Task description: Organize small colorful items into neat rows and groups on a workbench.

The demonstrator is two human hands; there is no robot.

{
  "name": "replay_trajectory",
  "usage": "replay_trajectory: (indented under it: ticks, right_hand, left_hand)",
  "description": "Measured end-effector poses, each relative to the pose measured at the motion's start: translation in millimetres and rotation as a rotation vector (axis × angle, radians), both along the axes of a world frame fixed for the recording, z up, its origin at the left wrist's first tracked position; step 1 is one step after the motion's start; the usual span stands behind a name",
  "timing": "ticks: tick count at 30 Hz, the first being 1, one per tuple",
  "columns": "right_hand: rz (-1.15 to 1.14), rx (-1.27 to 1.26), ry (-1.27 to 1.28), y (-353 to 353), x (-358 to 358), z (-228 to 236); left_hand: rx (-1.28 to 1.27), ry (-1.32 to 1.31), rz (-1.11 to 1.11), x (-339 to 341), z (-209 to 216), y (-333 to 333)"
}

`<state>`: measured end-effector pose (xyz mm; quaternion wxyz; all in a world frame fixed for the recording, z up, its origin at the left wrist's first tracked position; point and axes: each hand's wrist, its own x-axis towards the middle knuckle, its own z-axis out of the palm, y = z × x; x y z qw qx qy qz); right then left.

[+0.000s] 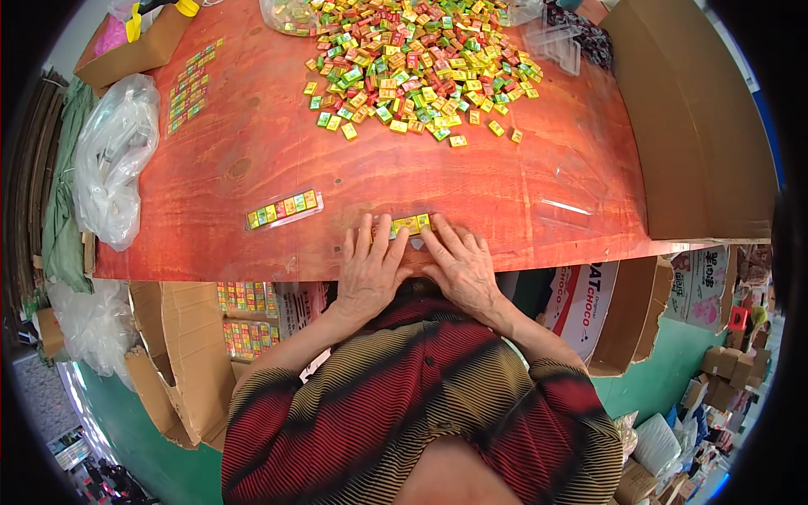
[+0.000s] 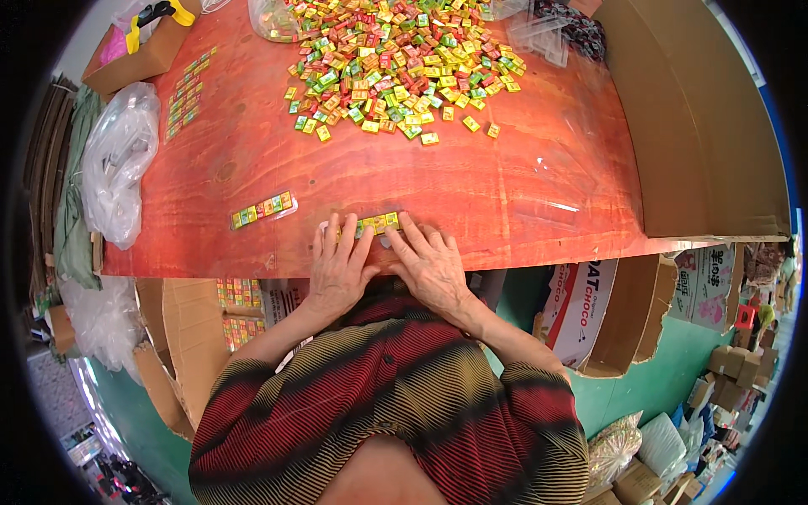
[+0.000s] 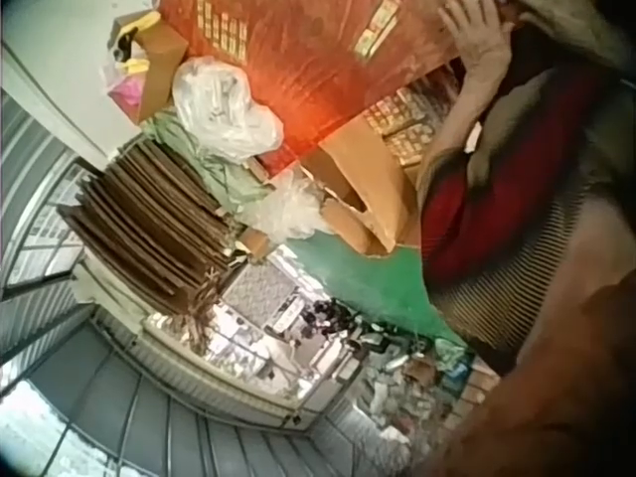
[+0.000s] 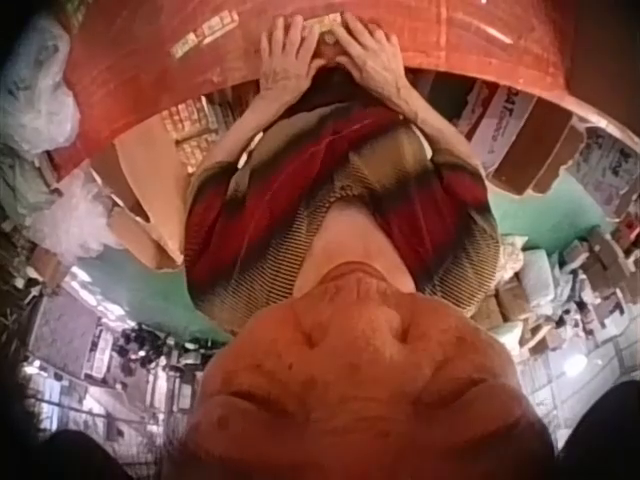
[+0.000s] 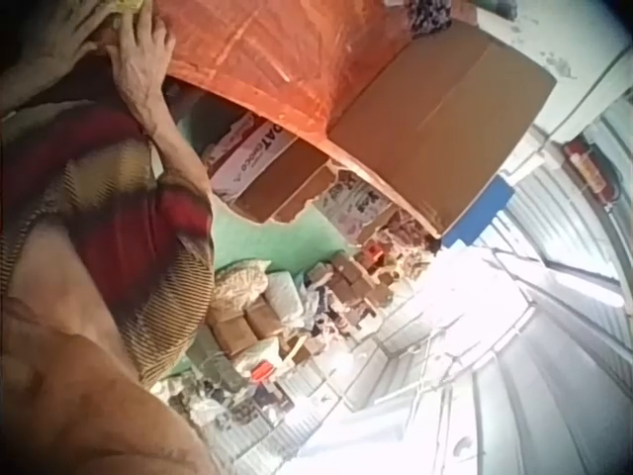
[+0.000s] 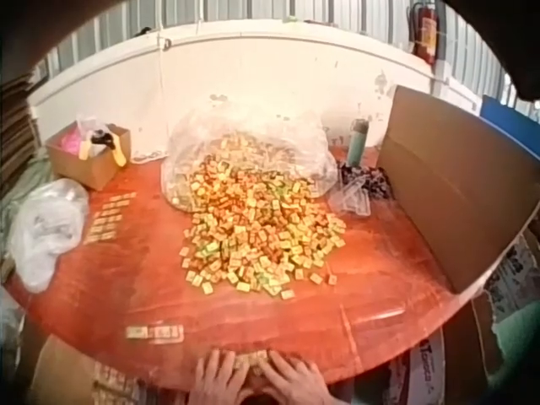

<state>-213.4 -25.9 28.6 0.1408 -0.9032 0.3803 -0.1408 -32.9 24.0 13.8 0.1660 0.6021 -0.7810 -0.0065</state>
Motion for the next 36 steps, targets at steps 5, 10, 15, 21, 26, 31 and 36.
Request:
replay_trajectory:
  ticks: [5,10,15,21,26,31,36]
  right_hand:
    - [-0.017,-0.01,0.096,-4.7,-1.1,-12.0]
    - [-0.041,0.104,0.082,-6.4,1.9,-5.0]
    - [-0.098,0.179,-0.094,-15.6,-10.3,2.4]
    - [0.037,0.163,0.062,-9.4,9.2,-5.9]
    - [0.214,0.168,-0.065,-8.5,33.1,-19.3]
    - [0.205,0.254,-0.363,-11.9,34.0,-3.0]
    - [-0.217,-0.189,-0.365,-41.7,-22.6,6.0]
  left_hand:
    - [0.11,0.067,0.005,0.1,-5.8,-4.2]
    - [0.04,0.176,-0.008,5.8,-1.7,-5.8]
    - [-0.152,0.561,0.229,33.5,12.3,-4.5]
    - [-0.074,0.184,0.012,5.7,15.4,7.0]
    - [0.038,0.112,0.033,1.9,-4.5,3.6]
    - [0.082,-0.101,0.291,45.5,-3.9,9.8]
    - [0.156,-0.128,0.44,87.9,-7.5,4.1]
